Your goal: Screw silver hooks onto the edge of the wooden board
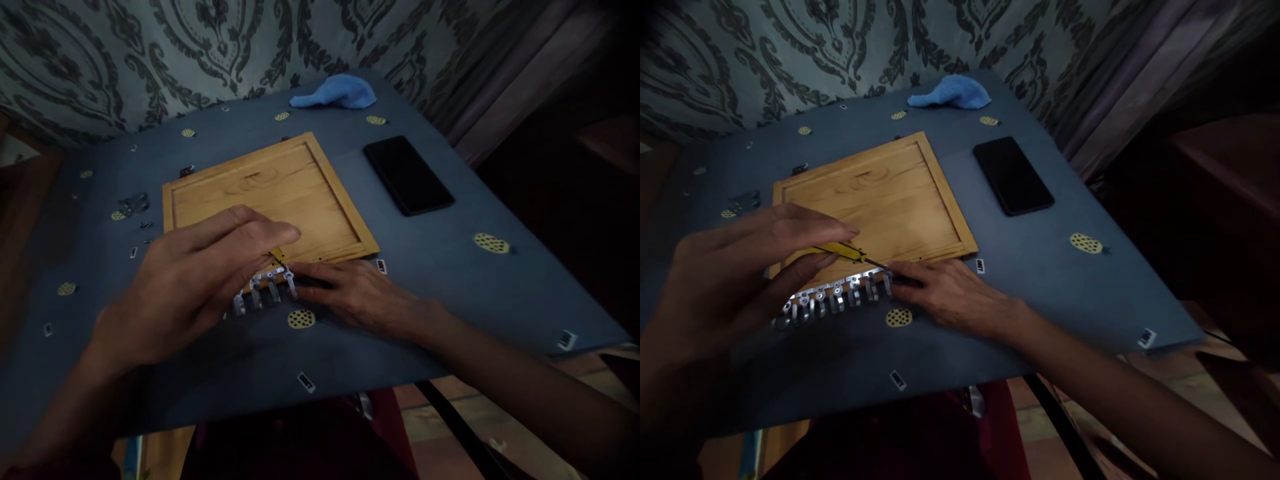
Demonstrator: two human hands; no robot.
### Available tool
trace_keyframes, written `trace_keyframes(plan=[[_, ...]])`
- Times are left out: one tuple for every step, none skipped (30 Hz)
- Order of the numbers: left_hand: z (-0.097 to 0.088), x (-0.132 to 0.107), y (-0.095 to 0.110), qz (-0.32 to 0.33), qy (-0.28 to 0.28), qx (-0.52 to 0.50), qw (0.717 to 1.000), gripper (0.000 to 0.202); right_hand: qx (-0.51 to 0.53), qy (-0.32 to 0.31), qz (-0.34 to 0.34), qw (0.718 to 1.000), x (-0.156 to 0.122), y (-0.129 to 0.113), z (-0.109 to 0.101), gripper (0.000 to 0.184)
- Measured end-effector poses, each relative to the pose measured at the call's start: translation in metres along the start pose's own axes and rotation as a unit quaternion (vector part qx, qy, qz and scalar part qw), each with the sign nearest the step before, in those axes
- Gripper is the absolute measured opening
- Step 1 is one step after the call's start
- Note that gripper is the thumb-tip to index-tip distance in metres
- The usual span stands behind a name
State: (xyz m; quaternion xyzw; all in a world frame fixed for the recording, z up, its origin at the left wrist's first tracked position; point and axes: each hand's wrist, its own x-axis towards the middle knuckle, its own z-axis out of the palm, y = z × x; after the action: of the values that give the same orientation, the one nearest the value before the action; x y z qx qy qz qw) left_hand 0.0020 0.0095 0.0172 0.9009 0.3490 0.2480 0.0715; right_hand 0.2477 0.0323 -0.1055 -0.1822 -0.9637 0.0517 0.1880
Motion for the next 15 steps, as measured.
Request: trace_keyframes(plan=[[0.000,0.000,0.000,0.005,-0.002,0.000,1.000,0.031,0.000,-0.001,0.001,1.000,0.000,0.000,0.000,0.049],[0.000,0.001,0.000,0.007,-0.002,0.003,1.000,0.031,0.000,-0.002,0.002,1.000,0.000,0.000,0.000,0.050],[0.001,0.001,0.000,0.004,-0.002,0.009,1.000,0.031,0.001,-0.003,0.002,1.000,0.000,0.000,0.000,0.050],[0.002,0.001,0.001,-0.001,0.004,0.018,1.000,0.030,0.002,-0.004,0.003,1.000,0.000,0.000,0.000,0.051],[0.004,0.001,0.001,-0.004,0.015,0.027,1.000,0.029,0.004,-0.006,0.003,1.000,0.000,0.000,-0.001,0.051],[0.006,0.000,0.001,-0.008,0.025,0.038,0.999,0.029,0.004,-0.007,0.002,1.000,0.000,0.000,-0.001,0.051],[0.009,0.000,0.001,-0.012,0.035,0.048,0.998,0.028,0.004,-0.008,0.002,1.000,0.000,0.000,-0.001,0.051],[0.011,0.000,0.001,-0.017,0.044,0.058,0.997,0.028,0.004,-0.008,0.001,1.000,0.000,0.001,-0.001,0.050],[0.013,-0.001,0.001,-0.022,0.050,0.067,0.996,0.029,0.005,-0.005,0.000,1.000,0.000,0.001,-0.001,0.049],[0.015,-0.001,0.001,-0.027,0.056,0.073,0.995,0.030,0.006,-0.002,-0.001,1.000,0.000,0.001,-0.001,0.048],[0.016,-0.001,0.002,-0.036,0.060,0.077,0.995,0.032,0.009,0.001,-0.003,1.000,0.000,0.001,-0.001,0.047],[0.017,-0.001,0.002,-0.047,0.064,0.077,0.994,0.035,0.011,0.002,-0.002,1.000,0.000,0.001,-0.001,0.048],[0.016,0.000,0.003,-0.057,0.069,0.073,0.993,0.037,0.014,0.003,-0.003,1.000,0.000,0.001,-0.001,0.048],[0.015,0.000,0.003,-0.067,0.070,0.062,0.993,0.039,0.016,0.001,-0.004,1.000,0.000,0.001,-0.002,0.049],[0.014,0.000,0.003,-0.076,0.067,0.043,0.994,0.040,0.017,0.001,-0.004,1.000,0.000,0.001,-0.002,0.050]])
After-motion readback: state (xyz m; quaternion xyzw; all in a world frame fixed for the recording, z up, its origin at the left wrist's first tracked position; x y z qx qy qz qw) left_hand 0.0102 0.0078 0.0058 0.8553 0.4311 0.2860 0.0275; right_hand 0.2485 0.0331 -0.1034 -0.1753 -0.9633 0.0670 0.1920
